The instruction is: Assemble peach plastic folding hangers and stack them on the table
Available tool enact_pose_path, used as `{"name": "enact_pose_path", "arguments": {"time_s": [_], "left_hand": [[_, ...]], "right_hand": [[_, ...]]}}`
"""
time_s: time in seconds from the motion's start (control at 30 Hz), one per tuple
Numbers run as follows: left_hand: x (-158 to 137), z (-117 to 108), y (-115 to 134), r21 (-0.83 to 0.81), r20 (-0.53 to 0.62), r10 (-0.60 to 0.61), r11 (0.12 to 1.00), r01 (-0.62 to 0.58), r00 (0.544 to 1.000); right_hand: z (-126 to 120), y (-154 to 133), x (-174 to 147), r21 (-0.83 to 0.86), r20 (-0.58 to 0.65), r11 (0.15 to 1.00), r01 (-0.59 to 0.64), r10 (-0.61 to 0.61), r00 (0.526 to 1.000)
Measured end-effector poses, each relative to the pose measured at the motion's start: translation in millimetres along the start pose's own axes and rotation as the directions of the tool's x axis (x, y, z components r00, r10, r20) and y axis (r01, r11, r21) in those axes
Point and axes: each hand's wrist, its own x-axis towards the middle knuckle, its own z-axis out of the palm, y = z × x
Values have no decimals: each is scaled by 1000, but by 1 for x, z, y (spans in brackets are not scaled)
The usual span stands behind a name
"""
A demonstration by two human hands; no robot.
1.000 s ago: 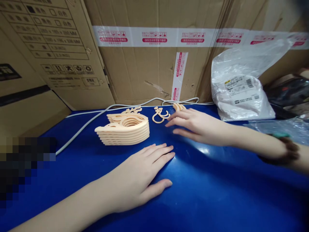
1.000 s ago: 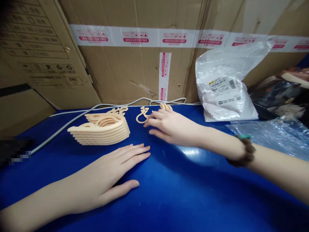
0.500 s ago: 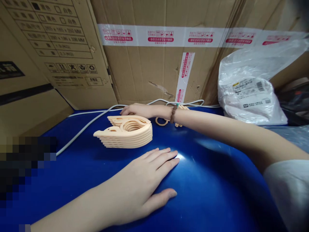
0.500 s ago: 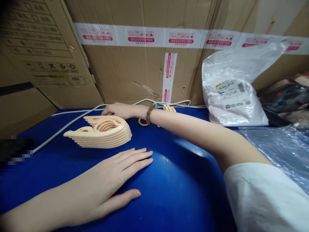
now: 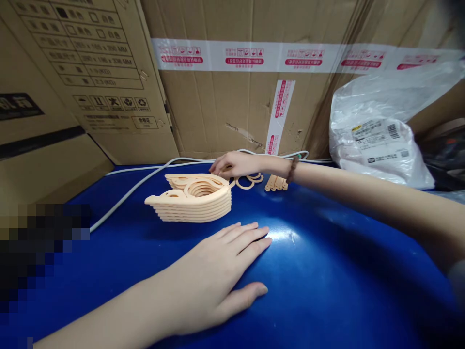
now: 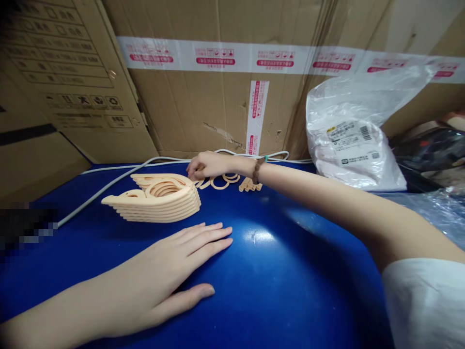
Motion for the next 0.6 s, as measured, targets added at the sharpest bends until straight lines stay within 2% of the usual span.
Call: {"name": "enact_pose_path", "arguments": {"time_s": [0.17, 0.23, 0.3, 0.37, 0.4, 0.47, 0.53, 0.6], "left_hand": [[-1, 1, 4, 66, -30, 55, 996, -53, 998], [-3, -7, 6, 112, -68, 104, 989, -96, 992], [-7, -23, 5, 170, -119, 111, 981, -90, 987], [-14, -45, -3, 207, -206, 47, 978, -3, 977], [-19, -56, -9, 219, -276, 2, 974, 61, 961], [-29, -77, -25, 158, -356, -115, 971, 181, 927], [-37, -90, -44, 111, -356, -224, 954, 279, 907], [-43, -96, -59, 74, -303, -321, 931, 358, 897]], "right_hand": [[-11, -6, -31, -8, -43, 997, -76, 76, 996], [-15, -17, -42, -23, -88, 994, -106, 103, 991], [-17, -36, -57, -50, -138, 990, -133, 126, 982], [-15, -61, -78, -96, -171, 981, -169, 151, 974], [-13, -74, -90, -170, -199, 964, -203, 168, 965], [-4, -101, -115, -259, -147, 941, -216, 182, 972], [8, -126, -138, -279, -129, 927, -249, 221, 967], [23, -144, -157, -255, -83, 928, -270, 257, 963]]}}
